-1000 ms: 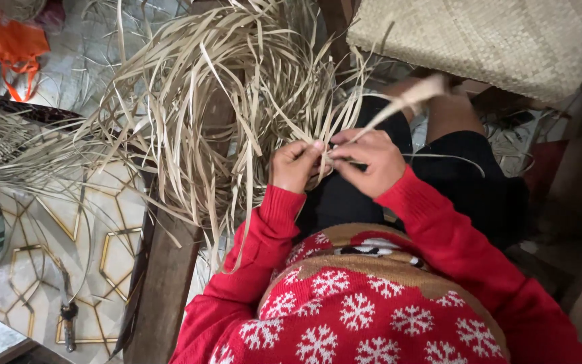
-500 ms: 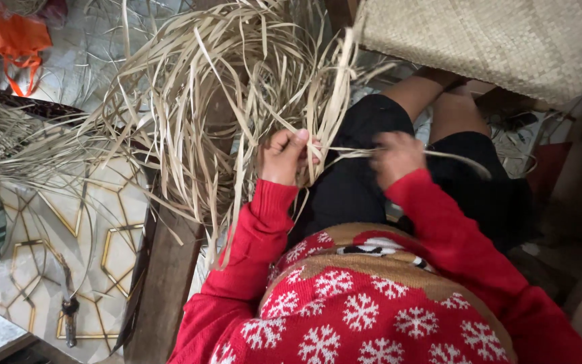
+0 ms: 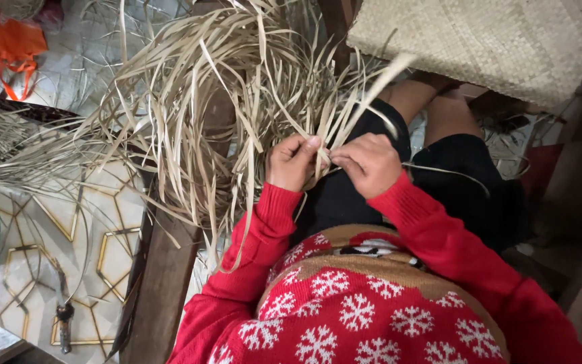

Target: Sorting and weaving dried plant fibers to create a woven product

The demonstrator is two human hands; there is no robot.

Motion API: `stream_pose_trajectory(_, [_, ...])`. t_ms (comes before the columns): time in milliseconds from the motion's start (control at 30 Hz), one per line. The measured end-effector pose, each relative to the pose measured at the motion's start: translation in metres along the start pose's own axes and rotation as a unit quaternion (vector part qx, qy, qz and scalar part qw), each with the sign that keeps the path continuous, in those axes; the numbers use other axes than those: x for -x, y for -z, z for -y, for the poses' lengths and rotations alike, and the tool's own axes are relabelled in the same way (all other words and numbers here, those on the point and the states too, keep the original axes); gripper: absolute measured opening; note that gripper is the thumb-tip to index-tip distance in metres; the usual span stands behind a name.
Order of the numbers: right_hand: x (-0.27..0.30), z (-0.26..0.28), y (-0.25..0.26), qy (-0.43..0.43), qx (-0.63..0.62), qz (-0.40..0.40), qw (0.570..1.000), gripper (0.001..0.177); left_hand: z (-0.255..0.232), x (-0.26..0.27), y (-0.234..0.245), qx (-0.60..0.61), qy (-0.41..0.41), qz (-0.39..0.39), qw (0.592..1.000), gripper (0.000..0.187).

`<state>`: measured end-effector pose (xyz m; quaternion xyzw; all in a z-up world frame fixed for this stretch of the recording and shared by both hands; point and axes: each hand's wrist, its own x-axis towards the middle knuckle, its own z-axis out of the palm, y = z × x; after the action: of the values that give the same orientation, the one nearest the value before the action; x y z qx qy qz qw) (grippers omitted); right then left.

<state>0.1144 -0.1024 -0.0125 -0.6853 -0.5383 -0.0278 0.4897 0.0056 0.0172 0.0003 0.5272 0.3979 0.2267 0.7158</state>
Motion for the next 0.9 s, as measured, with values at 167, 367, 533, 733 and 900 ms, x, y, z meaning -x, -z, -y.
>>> stream_pose_trajectory(167, [0.021, -0.012, -0.026, 0.081, 0.116, 0.024, 0.99, 0.021, -0.031, 0.014, -0.01, -0.18, -0.017, -0.037, 0.983, 0.021])
stream_pose_trajectory(367, [0.068, -0.026, -0.034, 0.103, 0.238, 0.188, 0.947, 0.005, -0.04, -0.028, 0.035, 0.112, 0.013, -0.161, 0.981, 0.007])
stream_pose_trajectory(533, [0.03, -0.053, 0.039, -0.281, 0.276, 0.497, 0.773, 0.021, -0.03, -0.031, 0.04, 0.09, 0.008, -0.173, 0.981, 0.01])
stream_pose_trajectory(733, [0.026, -0.071, 0.173, -0.537, 0.441, 0.316, 0.646, 0.038, 0.028, -0.052, 0.053, 0.31, -0.038, 0.121, 0.942, 0.011])
stream_pose_trajectory(900, [-0.002, 0.006, 0.141, -0.276, 0.028, 0.127, 0.952, 0.012, -0.022, -0.007, -0.011, 0.008, -0.089, 0.178, 0.98, 0.018])
